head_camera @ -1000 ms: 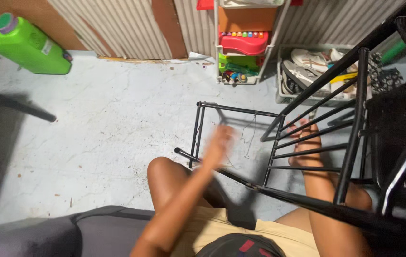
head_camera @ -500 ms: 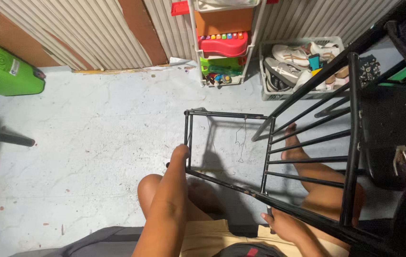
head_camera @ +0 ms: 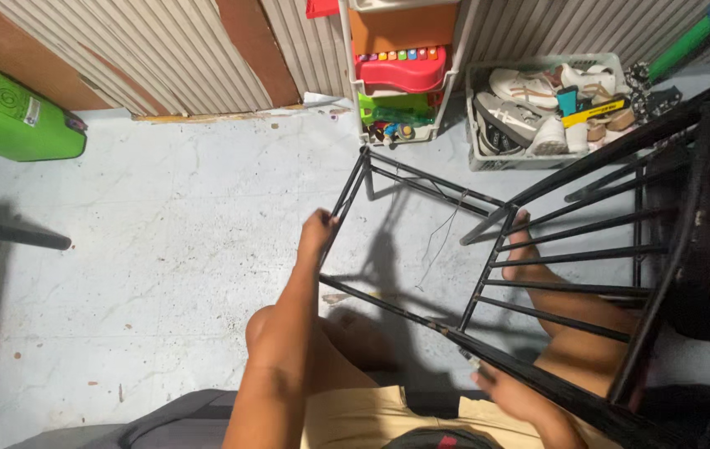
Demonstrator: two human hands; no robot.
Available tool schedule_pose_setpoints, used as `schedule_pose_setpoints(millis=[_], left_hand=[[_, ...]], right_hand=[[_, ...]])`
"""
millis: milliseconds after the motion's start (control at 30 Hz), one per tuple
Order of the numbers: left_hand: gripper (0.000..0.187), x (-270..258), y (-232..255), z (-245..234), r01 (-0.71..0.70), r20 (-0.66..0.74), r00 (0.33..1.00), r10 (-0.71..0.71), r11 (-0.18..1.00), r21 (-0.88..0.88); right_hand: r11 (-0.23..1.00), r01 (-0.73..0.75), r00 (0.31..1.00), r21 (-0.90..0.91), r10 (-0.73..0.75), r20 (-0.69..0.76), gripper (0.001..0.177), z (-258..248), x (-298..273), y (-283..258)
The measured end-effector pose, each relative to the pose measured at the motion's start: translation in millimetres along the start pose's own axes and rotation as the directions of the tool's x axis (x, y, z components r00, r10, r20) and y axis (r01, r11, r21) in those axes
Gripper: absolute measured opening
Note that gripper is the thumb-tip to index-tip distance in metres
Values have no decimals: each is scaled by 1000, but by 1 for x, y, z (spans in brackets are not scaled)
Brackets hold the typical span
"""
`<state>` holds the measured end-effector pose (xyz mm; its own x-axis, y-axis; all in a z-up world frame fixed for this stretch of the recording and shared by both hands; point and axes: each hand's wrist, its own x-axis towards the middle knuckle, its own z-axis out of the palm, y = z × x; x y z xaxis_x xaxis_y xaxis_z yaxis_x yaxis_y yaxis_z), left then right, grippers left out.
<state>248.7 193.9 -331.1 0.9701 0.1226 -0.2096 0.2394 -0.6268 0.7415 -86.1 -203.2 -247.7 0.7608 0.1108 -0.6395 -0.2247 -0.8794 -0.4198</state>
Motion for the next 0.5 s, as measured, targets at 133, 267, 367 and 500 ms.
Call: schedule_pose_setpoints(millis=[133, 267, 367, 500], left_hand=[[29, -21, 15, -16, -1, 34, 999, -2, 995, 103], [44, -64, 19, -28, -130, -16, 990, 137, 967, 221], [56, -105, 21, -34, -139, 14, 989, 144, 918, 371], [63, -146, 39, -36, -216, -28, 963, 266, 834, 508]], right_hand=[[943, -328, 928, -56, 333, 166, 52, -23, -7, -4], [957, -260, 960, 132, 271, -68, 45, -47, -6, 8], [895, -109, 937, 432, 238, -256, 41, -60, 8, 34], [564, 189, 898, 804, 232, -374, 34, -74, 47, 70]])
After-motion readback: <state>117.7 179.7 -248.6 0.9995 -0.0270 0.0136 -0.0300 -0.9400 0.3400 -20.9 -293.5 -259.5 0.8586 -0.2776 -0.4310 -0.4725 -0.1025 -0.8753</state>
